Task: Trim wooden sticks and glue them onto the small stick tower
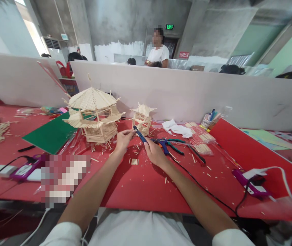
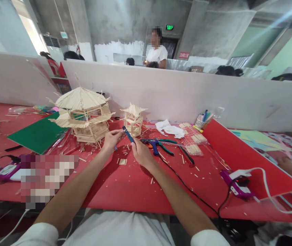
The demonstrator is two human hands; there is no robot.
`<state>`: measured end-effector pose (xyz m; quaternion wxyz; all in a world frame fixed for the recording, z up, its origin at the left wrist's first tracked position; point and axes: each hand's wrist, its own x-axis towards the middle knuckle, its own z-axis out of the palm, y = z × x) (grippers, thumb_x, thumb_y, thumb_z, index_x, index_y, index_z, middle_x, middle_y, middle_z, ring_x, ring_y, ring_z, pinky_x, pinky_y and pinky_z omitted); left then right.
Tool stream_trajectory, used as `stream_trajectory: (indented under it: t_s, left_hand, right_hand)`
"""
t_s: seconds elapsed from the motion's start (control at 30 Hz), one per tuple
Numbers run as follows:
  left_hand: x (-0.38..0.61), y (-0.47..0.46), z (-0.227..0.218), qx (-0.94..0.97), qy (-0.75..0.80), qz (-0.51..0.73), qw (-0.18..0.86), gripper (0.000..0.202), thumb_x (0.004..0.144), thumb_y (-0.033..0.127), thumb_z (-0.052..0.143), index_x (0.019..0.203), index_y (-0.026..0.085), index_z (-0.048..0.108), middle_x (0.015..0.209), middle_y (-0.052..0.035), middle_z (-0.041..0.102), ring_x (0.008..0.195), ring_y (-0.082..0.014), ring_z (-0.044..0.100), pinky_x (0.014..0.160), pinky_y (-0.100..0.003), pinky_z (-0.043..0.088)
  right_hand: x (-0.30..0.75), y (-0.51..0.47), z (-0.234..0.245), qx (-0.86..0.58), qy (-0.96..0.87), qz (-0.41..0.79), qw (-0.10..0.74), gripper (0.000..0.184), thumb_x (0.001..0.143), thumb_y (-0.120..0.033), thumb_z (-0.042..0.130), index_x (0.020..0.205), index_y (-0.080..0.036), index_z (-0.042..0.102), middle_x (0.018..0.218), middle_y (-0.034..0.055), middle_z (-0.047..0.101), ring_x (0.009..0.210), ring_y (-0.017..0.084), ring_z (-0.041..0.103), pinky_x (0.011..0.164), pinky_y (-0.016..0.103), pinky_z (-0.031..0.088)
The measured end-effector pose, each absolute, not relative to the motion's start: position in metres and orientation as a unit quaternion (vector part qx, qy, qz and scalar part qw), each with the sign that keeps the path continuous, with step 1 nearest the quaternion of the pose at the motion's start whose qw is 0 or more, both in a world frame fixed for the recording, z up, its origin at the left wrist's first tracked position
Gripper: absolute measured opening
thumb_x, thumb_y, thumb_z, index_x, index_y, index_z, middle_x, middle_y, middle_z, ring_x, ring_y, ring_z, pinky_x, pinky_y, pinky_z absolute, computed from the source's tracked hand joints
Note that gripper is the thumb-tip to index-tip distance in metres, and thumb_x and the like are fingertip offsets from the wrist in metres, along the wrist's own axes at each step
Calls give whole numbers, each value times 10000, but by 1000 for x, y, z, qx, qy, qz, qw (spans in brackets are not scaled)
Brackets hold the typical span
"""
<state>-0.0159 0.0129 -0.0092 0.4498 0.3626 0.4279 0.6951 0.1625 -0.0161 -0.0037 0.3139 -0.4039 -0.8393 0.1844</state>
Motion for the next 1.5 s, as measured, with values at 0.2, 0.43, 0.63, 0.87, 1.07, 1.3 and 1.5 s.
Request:
stream_trajectory:
  t_s: [0.2, 0.43, 0.63, 0.87, 1.07, 1.3, 1.5]
  left_hand:
    - [-14, 15, -14, 351, 424, 699, 457, 402, 514, 405, 873, 768, 119, 751, 742, -76, 732, 692, -154, 660, 763, -306, 525]
    - [-12, 12, -14, 351, 411, 706, 459, 395, 520, 386, 876, 776, 112, 752, 737, -68, 727, 672, -141, 652, 786, -318, 531]
    - [-12, 14, -16, 356, 426, 705, 441, 400, 525, 396, 874, 778, 110, 754, 730, -64, 722, 650, -131, 635, 747, -296, 521]
    - [-14, 18, -20, 368, 423, 706, 431, 416, 533, 412, 864, 795, 107, 756, 733, -62, 723, 635, -117, 621, 705, -265, 507]
    - [-15, 18, -19, 380, 428, 706, 417, 396, 548, 415, 851, 791, 116, 761, 722, -59, 722, 624, -120, 614, 673, -254, 494]
    - [-14, 15, -13, 369, 431, 705, 426, 391, 546, 385, 857, 811, 113, 761, 711, -52, 720, 617, -113, 612, 683, -256, 493]
    - [-19, 15, -8, 393, 448, 700, 393, 406, 581, 421, 837, 831, 112, 759, 721, -57, 720, 634, -130, 609, 668, -261, 487]
  right_hand:
    - [165, -18, 3, -444, -848, 147, 248, 453, 1018, -312, 254, 1432, -195, 395, 1264, 103, 641, 1150, 229, 606, 941, 304, 425]
    - [166, -23, 10, -474, -851, 112, 194, 445, 1028, -332, 230, 1424, -186, 371, 1116, 109, 701, 953, 241, 677, 802, 283, 416]
    - [163, -27, 9, -489, -844, 109, 188, 446, 1030, -338, 222, 1423, -172, 353, 1070, 119, 710, 909, 247, 682, 737, 277, 397]
    - [160, -25, 3, -502, -836, 115, 189, 419, 1037, -345, 216, 1375, -152, 372, 981, 115, 717, 834, 225, 678, 681, 260, 364]
    - [158, -23, -2, -502, -835, 106, 199, 407, 1036, -343, 213, 1357, -160, 385, 958, 109, 720, 800, 226, 674, 660, 264, 344]
    - [157, -19, -4, -518, -822, 114, 208, 369, 1035, -327, 228, 1293, -152, 425, 950, 109, 724, 834, 225, 683, 659, 257, 347]
    - [165, -19, 11, -520, -827, 98, 191, 415, 1035, -382, 207, 1317, -182, 437, 979, 111, 728, 906, 248, 689, 726, 278, 380]
